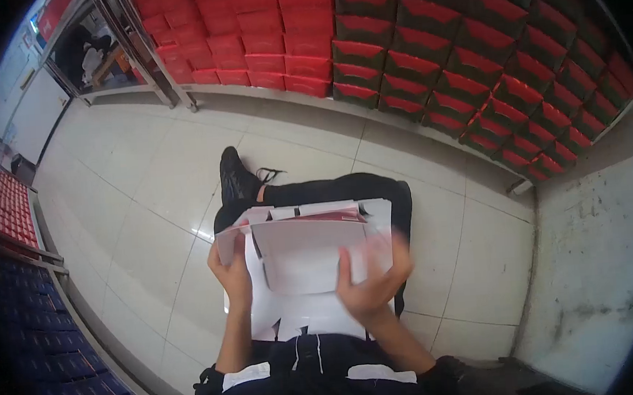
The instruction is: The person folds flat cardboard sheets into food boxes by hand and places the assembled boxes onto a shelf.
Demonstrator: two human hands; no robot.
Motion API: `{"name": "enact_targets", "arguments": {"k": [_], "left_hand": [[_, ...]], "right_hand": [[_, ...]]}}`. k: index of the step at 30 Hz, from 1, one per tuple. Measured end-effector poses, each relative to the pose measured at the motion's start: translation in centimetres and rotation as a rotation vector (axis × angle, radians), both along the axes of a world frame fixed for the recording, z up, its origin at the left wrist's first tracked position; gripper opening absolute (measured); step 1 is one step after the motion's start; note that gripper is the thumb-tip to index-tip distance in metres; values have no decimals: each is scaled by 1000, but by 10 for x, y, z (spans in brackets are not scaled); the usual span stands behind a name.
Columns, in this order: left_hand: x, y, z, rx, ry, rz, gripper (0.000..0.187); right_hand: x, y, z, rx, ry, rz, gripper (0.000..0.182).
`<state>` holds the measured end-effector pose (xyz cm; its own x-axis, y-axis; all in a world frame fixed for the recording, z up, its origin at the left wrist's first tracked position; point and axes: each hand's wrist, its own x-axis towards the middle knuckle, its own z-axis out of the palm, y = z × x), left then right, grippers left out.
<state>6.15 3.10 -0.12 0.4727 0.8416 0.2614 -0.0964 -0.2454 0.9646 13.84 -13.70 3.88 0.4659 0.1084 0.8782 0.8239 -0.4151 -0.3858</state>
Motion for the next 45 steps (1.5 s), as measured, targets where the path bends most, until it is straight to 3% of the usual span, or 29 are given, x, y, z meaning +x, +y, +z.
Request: {"name": "enact_targets", "arguments": {"k": [2,4,6,8,9,11,13,14,16,19,22,24,27,29,30,31,33,34,36,38,40,42,45], "left_hand": [[1,14,-3,23,76,-129,17],[-1,25,-14,-56,188,-114,16],[-4,22,5,-89,425,-72,23],[-14,16,-14,32,378,-107,30],[-21,10,-23,149,329,-143,37],[-28,-4,-27,99,344,-372,65],[-35,-20,-35,310,414,-347,68],[-37,-22,-36,303,422,-352,68],[-37,-22,-29,230,557,-301,64],[-32,-21,-38,34,425,-243,60],[-33,-24,-22,-28,454,-200,57],[-35,-22,-21,-108,475,-183,55],[-46,-10,-28,15,537,-312,54],[-52,-3,-30,270,563,-424,56],[-57,6,-27,231,561,-555,67],[-61,13,-25,227,566,-563,67],[-69,25,-22,109,493,-815,78],[-73,29,-21,102,498,-819,78],[-79,36,-19,404,705,-961,92],[-75,33,-24,349,597,-984,99],[-70,27,-35,293,490,-1006,108],[-63,19,-48,85,330,-877,120],[-58,19,-45,-27,381,-906,127]], "right_hand": [[14,-1,15,160,119,-165,23],[31,-21,-2,4,857,232,22],[25,-37,-14,-138,819,248,26],[0,-44,-32,-276,787,269,30],[-18,-43,-43,-251,750,238,35],[-31,-31,-52,-227,715,207,41],[-41,-25,-56,-89,831,247,39],[-38,-25,-53,-86,798,257,49],[-24,-27,-46,-100,821,254,46],[-9,-24,-16,-165,824,229,42],[-8,-21,-1,-269,892,76,41],[-10,-25,-8,-264,889,119,41],[-16,-34,-28,-228,895,183,42],[-20,-43,-32,-193,899,195,43],[-22,-50,-31,-316,920,205,47],[-24,-57,-31,-440,943,215,54],[-25,-69,-41,-501,965,267,63],[-25,-76,-45,-561,978,328,72],[-16,-86,-40,-593,986,456,80],[-9,-85,-42,-621,986,586,88],[-8,-80,-51,-241,1103,729,92],[-10,-75,-51,-355,1058,697,93],[-6,-73,-40,-507,981,653,91]]}}
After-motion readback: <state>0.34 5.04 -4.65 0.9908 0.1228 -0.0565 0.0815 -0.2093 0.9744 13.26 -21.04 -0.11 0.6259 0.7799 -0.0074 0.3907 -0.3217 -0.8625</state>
